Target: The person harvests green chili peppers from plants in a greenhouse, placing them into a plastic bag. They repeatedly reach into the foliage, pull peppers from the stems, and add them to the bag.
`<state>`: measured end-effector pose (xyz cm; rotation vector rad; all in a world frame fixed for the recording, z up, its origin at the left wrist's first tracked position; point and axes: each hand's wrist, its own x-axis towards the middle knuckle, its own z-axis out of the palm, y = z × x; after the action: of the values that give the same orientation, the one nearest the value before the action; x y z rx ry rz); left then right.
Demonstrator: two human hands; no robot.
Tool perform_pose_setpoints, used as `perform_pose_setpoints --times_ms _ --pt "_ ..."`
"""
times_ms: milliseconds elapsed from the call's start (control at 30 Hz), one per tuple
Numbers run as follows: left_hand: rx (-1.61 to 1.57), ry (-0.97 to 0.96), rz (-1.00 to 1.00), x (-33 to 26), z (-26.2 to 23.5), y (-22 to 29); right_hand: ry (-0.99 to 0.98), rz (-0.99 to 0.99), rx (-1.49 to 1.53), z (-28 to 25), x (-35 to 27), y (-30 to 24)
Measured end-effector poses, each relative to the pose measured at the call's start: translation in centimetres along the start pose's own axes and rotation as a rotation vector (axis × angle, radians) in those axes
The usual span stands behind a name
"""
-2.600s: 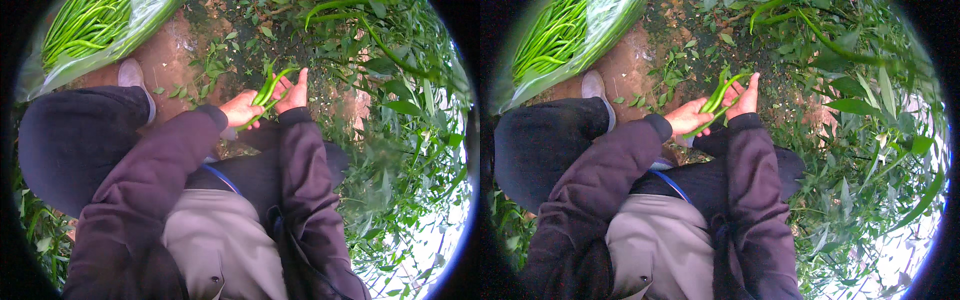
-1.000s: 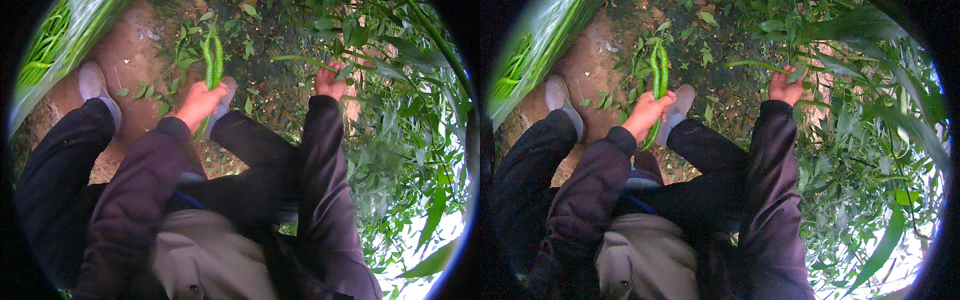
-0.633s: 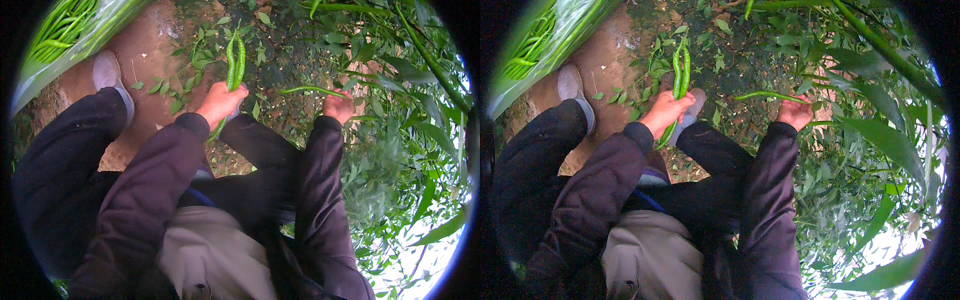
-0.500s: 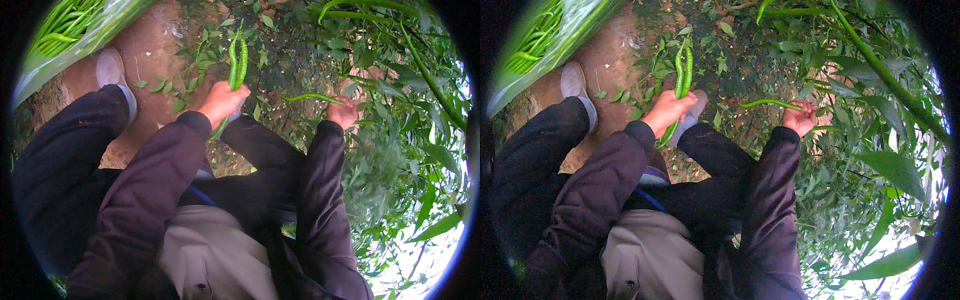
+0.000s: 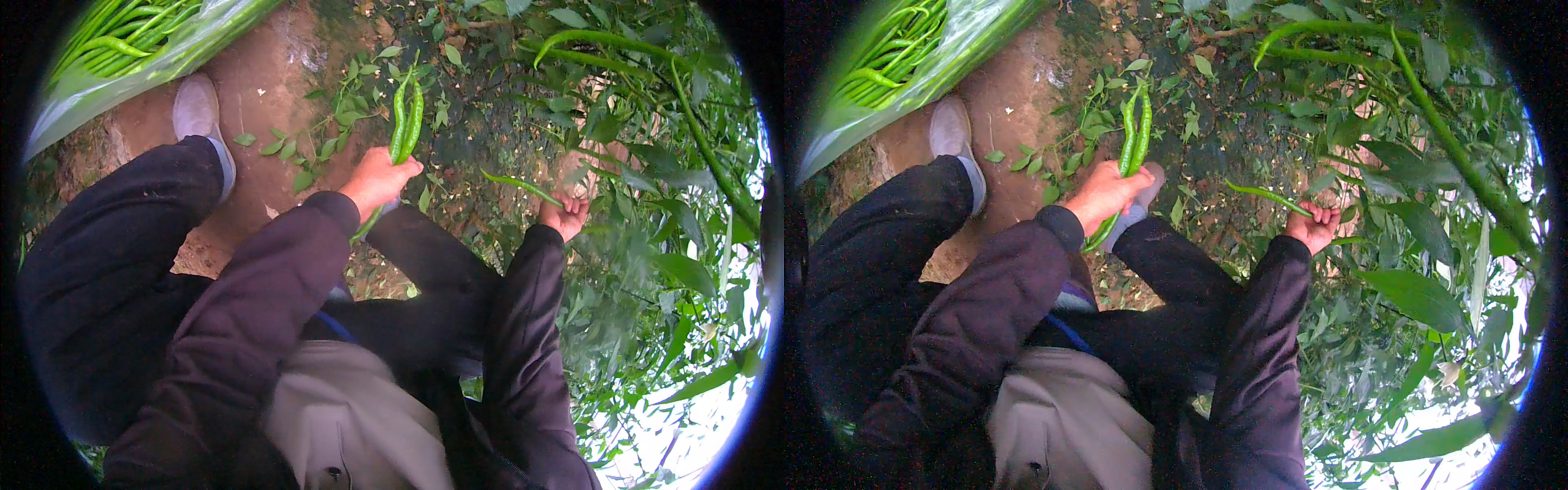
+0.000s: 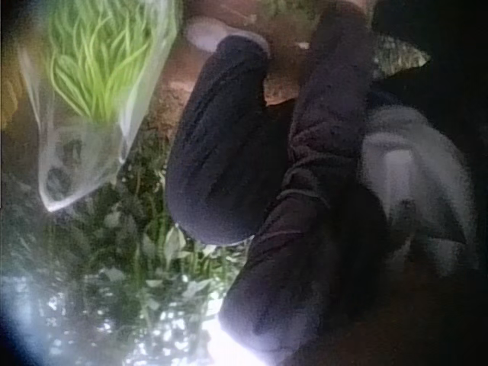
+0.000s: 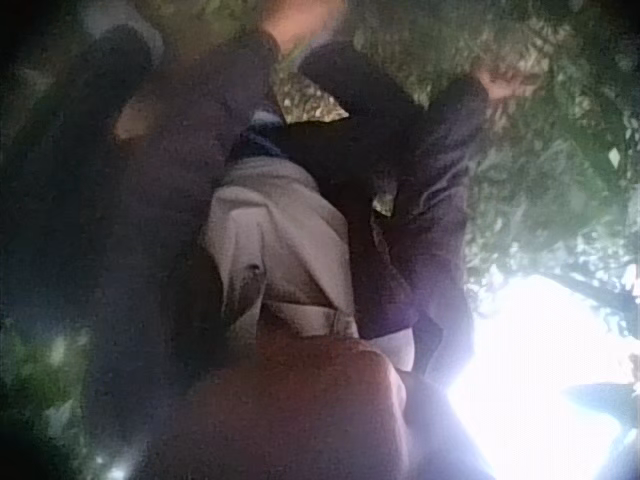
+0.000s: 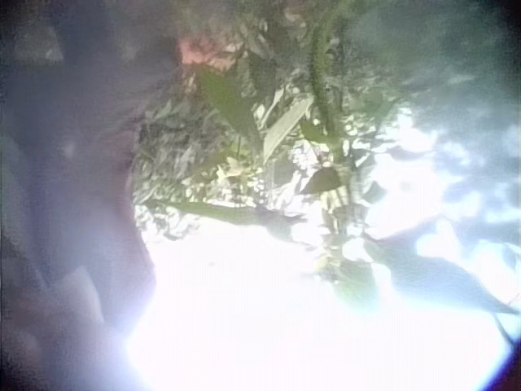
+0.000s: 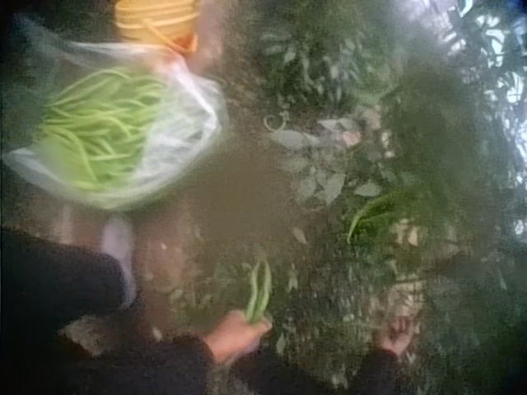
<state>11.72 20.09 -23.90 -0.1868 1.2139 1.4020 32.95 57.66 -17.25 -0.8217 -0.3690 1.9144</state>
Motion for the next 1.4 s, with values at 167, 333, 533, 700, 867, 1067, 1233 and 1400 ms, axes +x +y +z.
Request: perform_pose_setpoints --times_ms 167,333,533,700,867,1067,1233,1400 --pt "0.018 -0.003 0.01 0.0 0.0 0.0 0.087 -0.077 -0.089 0.1 -0.2 0.2" --pt "-0.032 -0.011 0.003 0.4 0.1 -0.5 0.388 -0.197 -0.335 0.6 -0.5 1.7" --pt "0.208 0.016 0.215 0.7 0.4 -1.0 0.295 0.259 -0.674 4.4 -3.1 9.7" --pt "0.27 -0.126 0.449 0.5 1.5 -0.3 0.082 0.645 -0.59 8.0 -7.1 18.8" --pt "0.175 -0.016 0.251 0.5 0.2 0.3 -0.072 0.454 -0.742 8.2 -2.9 20.3" --pt "0.127 0.053 0.162 1.1 -2.3 0.8 -0.096 -0.11 -0.779 6.6 10.2 11.3" --pt "0.071 0.035 0.109 1.3 -2.3 1.3 -0.558 -0.539 -1.221 3.8 14.5 6.6" --pt "0.073 0.083 0.111 1.6 -2.5 1.2 -0.24 -0.652 -1.362 5.4 13.3 7.2"
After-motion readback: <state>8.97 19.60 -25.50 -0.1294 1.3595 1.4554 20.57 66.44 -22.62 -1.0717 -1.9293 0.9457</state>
